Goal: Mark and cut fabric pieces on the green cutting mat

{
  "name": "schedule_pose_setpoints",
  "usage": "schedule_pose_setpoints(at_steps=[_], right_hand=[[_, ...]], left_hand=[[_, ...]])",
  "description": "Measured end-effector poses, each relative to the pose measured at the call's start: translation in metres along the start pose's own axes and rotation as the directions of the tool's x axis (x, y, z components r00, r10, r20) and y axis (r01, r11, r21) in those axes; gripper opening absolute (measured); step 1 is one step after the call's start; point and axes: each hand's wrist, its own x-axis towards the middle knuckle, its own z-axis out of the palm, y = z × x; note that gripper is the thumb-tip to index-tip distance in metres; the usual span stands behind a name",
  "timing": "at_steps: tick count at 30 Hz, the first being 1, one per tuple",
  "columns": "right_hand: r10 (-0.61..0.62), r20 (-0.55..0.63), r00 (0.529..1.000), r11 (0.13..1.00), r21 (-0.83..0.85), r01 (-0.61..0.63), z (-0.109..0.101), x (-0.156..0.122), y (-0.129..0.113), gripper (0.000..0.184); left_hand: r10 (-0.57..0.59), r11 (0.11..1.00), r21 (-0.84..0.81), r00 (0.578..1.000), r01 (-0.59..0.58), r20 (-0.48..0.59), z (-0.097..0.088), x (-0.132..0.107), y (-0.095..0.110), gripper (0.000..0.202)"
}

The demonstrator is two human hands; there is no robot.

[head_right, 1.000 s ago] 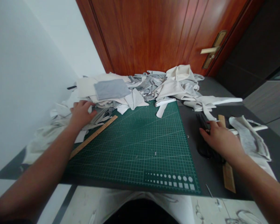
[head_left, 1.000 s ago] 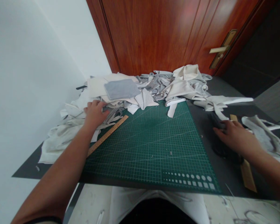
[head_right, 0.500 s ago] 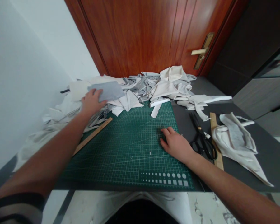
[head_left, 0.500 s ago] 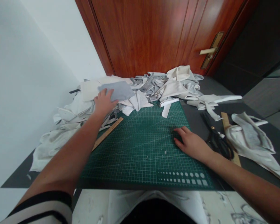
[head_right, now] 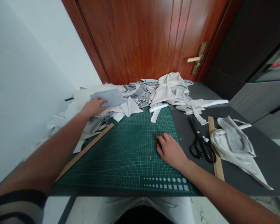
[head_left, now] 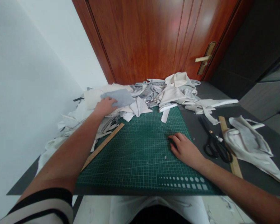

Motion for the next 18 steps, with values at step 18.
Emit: schedule_pose_setpoints(at_steps=[18], right_hand=[[0.05,-0.03,0.998,0.998,0.03,-0.049,0.003,-0.005,-0.007,0.027]], left_hand=[[0.13,0.958,-0.259,0.992,-0.126,-0.004,-0.005,0.032,-0.064,0.059]])
